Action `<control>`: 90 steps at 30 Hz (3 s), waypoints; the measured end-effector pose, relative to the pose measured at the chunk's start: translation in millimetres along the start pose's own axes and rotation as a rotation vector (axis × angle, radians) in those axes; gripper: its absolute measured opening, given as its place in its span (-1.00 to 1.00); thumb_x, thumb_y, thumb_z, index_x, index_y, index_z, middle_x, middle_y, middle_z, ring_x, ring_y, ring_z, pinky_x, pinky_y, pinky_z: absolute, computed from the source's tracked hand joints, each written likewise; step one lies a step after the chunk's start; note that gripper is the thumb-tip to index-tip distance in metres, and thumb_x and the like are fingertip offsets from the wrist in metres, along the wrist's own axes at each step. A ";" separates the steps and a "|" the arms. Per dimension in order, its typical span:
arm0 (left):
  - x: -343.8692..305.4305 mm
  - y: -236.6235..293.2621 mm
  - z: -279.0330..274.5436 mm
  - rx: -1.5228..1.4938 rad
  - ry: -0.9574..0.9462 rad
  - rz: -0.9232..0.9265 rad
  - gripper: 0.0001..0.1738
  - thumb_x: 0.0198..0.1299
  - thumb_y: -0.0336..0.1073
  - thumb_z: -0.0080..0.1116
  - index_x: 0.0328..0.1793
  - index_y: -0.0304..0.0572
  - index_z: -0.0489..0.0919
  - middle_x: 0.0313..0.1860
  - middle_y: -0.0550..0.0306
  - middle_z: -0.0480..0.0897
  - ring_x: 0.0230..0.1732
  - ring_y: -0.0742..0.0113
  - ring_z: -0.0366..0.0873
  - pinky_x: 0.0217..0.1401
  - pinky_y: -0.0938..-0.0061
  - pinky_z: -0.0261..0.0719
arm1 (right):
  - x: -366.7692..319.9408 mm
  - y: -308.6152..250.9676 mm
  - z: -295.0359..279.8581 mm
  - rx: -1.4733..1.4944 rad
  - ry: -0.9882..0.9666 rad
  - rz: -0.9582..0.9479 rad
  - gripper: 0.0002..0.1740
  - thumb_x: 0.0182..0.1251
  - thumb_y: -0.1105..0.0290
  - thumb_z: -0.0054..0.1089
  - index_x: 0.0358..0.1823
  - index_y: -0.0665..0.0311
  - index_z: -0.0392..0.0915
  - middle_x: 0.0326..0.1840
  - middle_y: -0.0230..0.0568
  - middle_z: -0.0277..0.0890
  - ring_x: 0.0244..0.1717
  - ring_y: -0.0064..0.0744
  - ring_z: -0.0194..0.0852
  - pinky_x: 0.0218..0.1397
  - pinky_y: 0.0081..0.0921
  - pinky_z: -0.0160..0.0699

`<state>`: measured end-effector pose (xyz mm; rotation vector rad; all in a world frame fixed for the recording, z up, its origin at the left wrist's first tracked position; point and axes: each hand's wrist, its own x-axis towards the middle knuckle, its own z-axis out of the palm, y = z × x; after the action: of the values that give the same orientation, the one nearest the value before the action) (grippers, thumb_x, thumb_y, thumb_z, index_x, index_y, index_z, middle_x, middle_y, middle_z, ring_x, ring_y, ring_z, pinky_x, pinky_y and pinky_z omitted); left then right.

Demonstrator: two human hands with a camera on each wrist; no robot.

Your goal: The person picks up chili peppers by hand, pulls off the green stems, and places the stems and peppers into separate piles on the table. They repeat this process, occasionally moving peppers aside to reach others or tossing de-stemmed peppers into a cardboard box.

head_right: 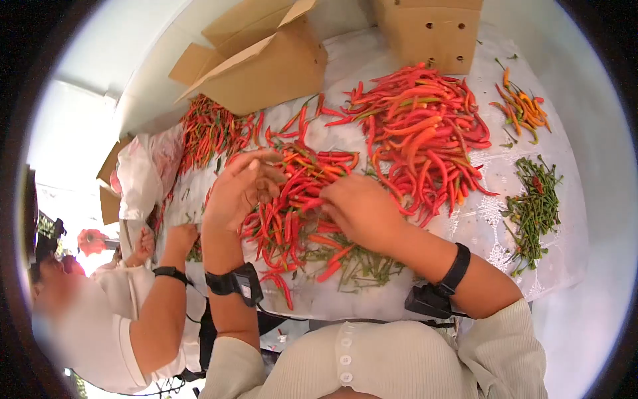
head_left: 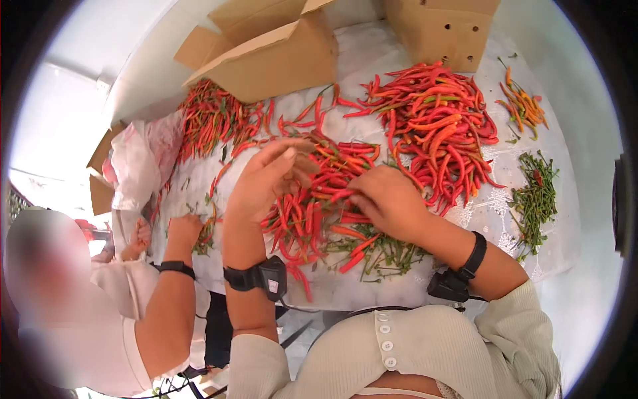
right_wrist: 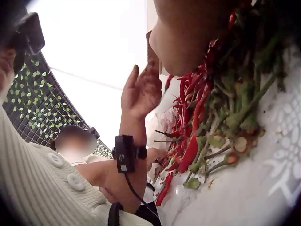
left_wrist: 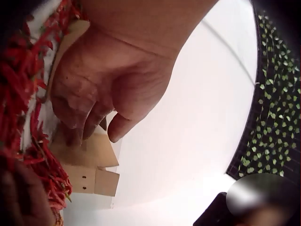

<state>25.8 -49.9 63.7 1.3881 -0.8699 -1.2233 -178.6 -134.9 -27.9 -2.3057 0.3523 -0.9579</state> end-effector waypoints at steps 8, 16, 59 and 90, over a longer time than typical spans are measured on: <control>-19.3 -49.2 -9.6 -0.145 0.169 0.142 -0.76 0.15 -0.34 0.18 -0.06 -0.18 0.52 -0.39 0.26 0.55 -0.48 0.57 0.44 -0.48 0.69 0.34 | 4.1 -2.1 0.4 0.196 0.063 0.264 -0.79 0.23 0.39 0.14 -0.20 0.38 0.53 -0.36 -0.11 0.50 -0.35 -0.26 0.49 -0.25 -0.39 0.43; -14.9 -63.8 30.3 -0.120 0.061 0.124 -0.72 0.16 -0.30 0.19 -0.03 -0.24 0.53 -0.33 0.25 0.59 -0.47 0.59 0.44 -0.51 0.71 0.33 | 4.3 -34.0 13.1 0.673 0.035 0.551 -0.82 0.28 0.41 0.12 -0.22 0.37 0.38 -0.44 -0.32 0.44 -0.40 -0.64 0.43 -0.34 -0.59 0.43; -28.4 -85.2 43.8 -0.122 -0.194 0.178 -0.83 0.17 -0.44 0.14 -0.13 -0.31 0.49 -0.39 0.25 0.51 -0.46 0.57 0.46 -0.45 0.67 0.45 | -10.7 -11.0 -4.4 0.933 -0.124 0.471 -0.77 0.30 0.29 0.14 -0.35 0.33 0.48 -0.45 -0.52 0.35 -0.41 -0.77 0.20 -0.37 -0.72 0.21; -31.8 -81.3 37.9 -0.169 -0.346 0.091 -0.87 0.13 -0.40 0.17 -0.25 -0.25 0.48 -0.47 0.24 0.50 -0.46 0.54 0.47 -0.44 0.63 0.45 | -13.4 -7.6 -5.2 1.066 -0.321 0.464 -0.73 0.36 0.19 0.04 -0.36 0.25 0.45 -0.51 -0.62 0.23 -0.47 -0.79 0.06 -0.44 -0.72 0.05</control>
<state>-26.9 -12.8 -6.4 1.0065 -1.0286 -1.4550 -191.6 -125.2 -27.6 -1.2717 0.1559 -0.3586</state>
